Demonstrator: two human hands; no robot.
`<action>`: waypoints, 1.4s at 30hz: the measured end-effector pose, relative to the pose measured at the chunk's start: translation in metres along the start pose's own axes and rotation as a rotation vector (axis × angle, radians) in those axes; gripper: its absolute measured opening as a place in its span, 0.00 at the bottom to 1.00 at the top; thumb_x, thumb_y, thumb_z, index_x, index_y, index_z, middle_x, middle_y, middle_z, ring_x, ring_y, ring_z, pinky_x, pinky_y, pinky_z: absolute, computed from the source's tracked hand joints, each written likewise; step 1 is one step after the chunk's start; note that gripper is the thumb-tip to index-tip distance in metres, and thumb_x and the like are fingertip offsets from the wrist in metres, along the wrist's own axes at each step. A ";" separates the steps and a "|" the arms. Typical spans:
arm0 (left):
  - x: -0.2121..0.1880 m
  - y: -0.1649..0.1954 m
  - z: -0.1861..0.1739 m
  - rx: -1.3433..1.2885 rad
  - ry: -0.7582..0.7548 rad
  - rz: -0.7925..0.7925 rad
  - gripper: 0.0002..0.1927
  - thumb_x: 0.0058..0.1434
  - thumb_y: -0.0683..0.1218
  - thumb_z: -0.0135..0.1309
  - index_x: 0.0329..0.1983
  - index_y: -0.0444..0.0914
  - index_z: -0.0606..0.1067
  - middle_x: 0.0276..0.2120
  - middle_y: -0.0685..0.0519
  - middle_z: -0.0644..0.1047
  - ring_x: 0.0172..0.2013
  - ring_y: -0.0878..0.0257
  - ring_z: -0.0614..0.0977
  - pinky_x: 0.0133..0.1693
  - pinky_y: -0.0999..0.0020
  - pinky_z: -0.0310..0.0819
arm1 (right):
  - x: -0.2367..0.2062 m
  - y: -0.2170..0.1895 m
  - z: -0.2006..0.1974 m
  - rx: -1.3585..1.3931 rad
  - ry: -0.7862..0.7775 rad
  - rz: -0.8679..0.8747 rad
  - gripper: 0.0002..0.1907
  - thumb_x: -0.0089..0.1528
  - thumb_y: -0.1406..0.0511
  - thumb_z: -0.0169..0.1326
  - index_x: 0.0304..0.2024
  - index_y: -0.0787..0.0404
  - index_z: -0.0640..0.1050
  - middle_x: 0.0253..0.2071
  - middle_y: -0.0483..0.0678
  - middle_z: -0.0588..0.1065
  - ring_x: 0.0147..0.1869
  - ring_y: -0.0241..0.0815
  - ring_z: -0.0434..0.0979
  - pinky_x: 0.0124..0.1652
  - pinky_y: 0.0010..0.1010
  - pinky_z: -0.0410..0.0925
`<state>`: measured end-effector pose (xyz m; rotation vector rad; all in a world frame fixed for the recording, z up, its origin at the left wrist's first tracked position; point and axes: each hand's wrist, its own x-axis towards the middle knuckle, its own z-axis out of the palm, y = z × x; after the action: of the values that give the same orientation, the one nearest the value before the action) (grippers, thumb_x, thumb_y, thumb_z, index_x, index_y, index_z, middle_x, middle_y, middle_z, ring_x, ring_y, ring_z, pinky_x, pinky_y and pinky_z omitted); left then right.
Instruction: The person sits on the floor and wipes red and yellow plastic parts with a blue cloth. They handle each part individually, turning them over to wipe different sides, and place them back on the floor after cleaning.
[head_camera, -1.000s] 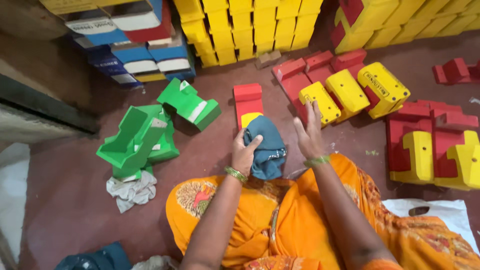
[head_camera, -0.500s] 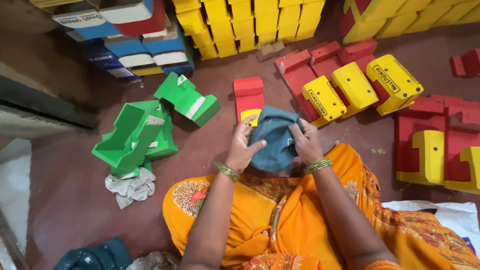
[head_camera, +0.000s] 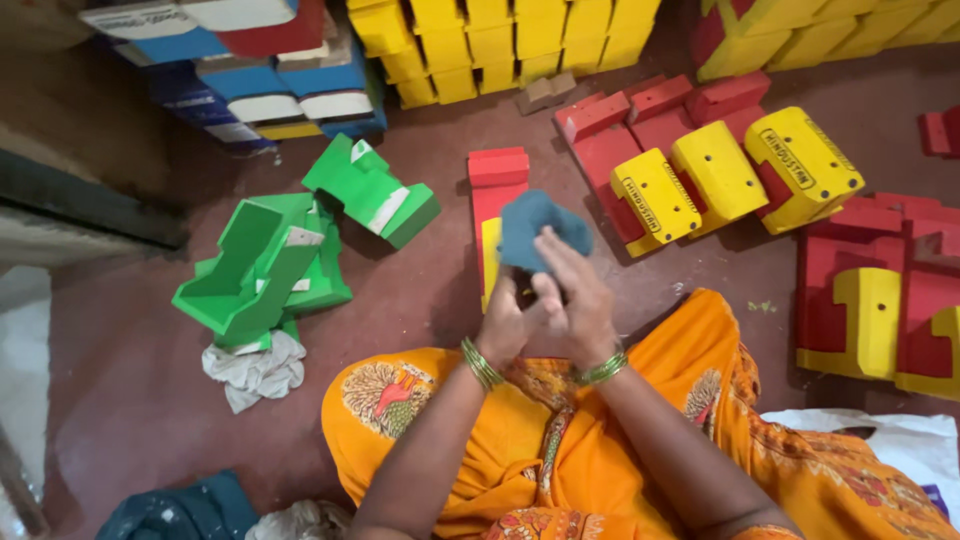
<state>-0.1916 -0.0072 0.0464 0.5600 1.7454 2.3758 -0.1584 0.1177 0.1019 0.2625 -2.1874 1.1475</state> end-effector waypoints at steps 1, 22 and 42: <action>0.002 -0.001 -0.004 -0.017 0.027 0.025 0.30 0.65 0.51 0.60 0.65 0.35 0.67 0.58 0.53 0.74 0.57 0.66 0.75 0.57 0.69 0.73 | -0.002 -0.002 0.003 0.032 -0.033 -0.008 0.20 0.69 0.66 0.51 0.63 0.61 0.74 0.63 0.58 0.75 0.65 0.57 0.78 0.63 0.38 0.69; 0.029 -0.008 -0.097 -0.133 0.330 -0.233 0.33 0.56 0.47 0.67 0.63 0.31 0.71 0.53 0.48 0.77 0.52 0.57 0.78 0.55 0.60 0.76 | -0.013 0.081 0.091 0.131 -0.043 0.332 0.10 0.66 0.66 0.56 0.50 0.60 0.75 0.49 0.49 0.71 0.51 0.38 0.72 0.48 0.31 0.68; 0.089 -0.138 -0.153 0.686 0.348 -0.251 0.26 0.62 0.43 0.53 0.64 0.35 0.67 0.55 0.36 0.75 0.56 0.39 0.77 0.55 0.49 0.71 | -0.027 0.144 0.164 -0.081 -0.093 0.355 0.20 0.69 0.70 0.48 0.64 0.62 0.70 0.72 0.61 0.60 0.75 0.60 0.62 0.70 0.43 0.59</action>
<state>-0.3459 -0.0709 -0.1043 -0.0316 2.6113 1.7441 -0.2759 0.0707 -0.0778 -0.1158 -2.4215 1.2496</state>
